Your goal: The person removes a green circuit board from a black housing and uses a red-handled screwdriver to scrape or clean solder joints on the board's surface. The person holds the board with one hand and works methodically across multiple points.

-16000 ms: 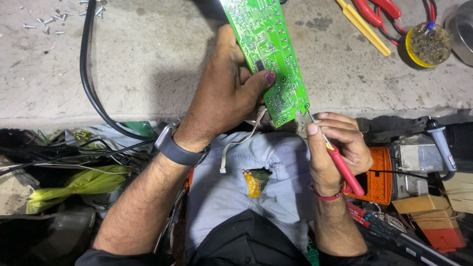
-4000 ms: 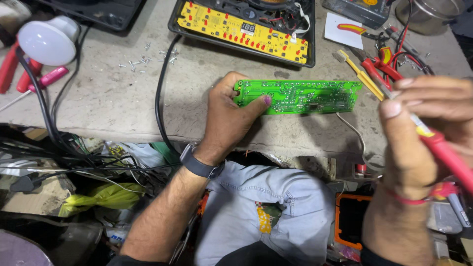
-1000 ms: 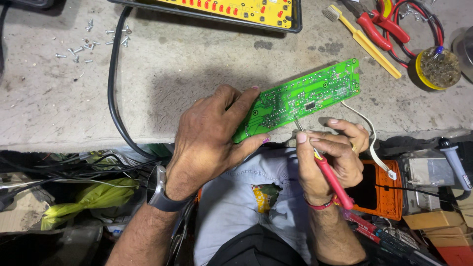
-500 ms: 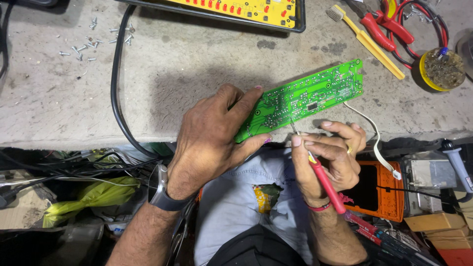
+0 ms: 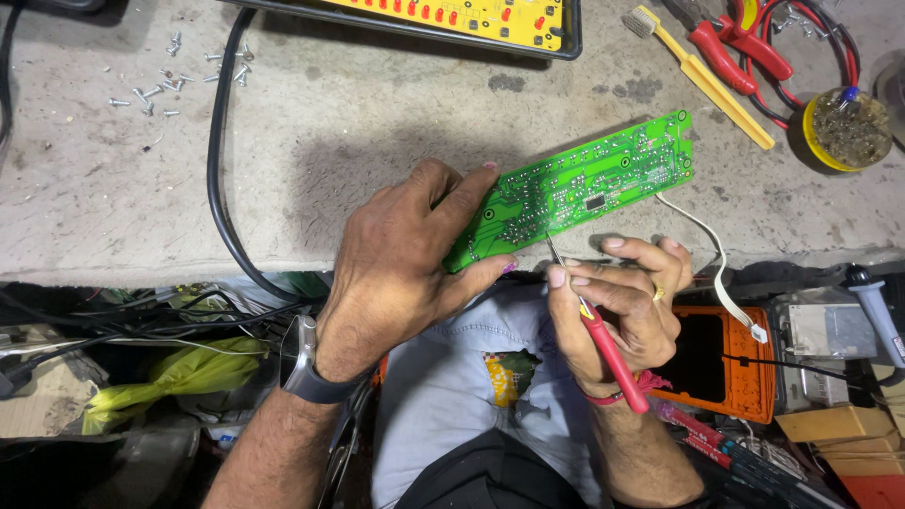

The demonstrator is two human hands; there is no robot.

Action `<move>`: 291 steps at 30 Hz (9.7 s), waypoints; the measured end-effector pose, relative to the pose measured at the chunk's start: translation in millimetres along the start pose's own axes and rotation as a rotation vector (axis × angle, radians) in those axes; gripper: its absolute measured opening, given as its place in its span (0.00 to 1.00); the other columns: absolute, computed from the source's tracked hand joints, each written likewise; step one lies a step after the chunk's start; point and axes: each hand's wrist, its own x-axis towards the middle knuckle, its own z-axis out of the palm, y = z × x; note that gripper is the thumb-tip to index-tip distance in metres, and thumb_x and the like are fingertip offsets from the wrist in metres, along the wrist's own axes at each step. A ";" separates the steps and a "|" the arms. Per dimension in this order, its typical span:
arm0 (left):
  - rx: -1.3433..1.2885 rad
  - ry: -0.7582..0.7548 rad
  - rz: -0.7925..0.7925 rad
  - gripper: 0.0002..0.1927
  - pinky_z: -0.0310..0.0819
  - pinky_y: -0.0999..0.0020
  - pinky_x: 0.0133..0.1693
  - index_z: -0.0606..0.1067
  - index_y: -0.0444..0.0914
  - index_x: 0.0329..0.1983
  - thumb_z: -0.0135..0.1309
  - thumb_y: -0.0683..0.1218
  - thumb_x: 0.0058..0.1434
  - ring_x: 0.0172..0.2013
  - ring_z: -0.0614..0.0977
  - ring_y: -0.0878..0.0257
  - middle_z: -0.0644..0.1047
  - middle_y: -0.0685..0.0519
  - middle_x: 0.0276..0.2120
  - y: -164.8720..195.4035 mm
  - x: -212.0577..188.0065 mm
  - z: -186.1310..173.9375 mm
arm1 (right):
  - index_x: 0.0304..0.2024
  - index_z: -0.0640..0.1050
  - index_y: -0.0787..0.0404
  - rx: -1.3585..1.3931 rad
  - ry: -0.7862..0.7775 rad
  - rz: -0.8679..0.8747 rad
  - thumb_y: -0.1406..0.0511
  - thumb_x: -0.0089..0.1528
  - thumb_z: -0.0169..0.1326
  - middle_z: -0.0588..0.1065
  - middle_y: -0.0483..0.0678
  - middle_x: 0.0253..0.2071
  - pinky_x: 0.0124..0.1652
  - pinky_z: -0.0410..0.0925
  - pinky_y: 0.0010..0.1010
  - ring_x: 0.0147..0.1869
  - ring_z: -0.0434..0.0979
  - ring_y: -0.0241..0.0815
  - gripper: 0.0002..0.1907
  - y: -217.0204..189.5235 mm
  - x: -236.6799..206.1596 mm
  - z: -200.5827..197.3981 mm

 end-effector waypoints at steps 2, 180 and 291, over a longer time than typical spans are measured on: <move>0.000 -0.001 0.002 0.37 0.73 0.55 0.38 0.72 0.36 0.64 0.68 0.57 0.56 0.37 0.78 0.49 0.73 0.47 0.41 0.0 -0.1 0.1 | 0.34 0.76 0.57 -0.001 0.009 0.008 0.70 0.60 0.69 0.82 0.45 0.36 0.70 0.53 0.42 0.57 0.77 0.41 0.12 0.2 -0.1 0.1; -0.142 0.073 -0.001 0.34 0.78 0.59 0.40 0.71 0.35 0.64 0.68 0.48 0.55 0.42 0.83 0.47 0.76 0.46 0.47 -1.1 -13.3 -3.6 | 0.36 0.77 0.61 0.131 -0.006 -0.017 0.75 0.61 0.69 0.82 0.48 0.38 0.55 0.70 0.32 0.53 0.77 0.43 0.12 -13.0 2.4 14.0; -0.111 0.125 0.015 0.32 0.79 0.59 0.39 0.71 0.35 0.63 0.67 0.48 0.56 0.40 0.82 0.49 0.75 0.47 0.45 -1.5 -16.4 1.5 | 0.36 0.75 0.61 0.209 -0.052 0.003 0.75 0.62 0.68 0.82 0.48 0.38 0.56 0.70 0.31 0.51 0.78 0.41 0.12 -17.6 -2.5 9.4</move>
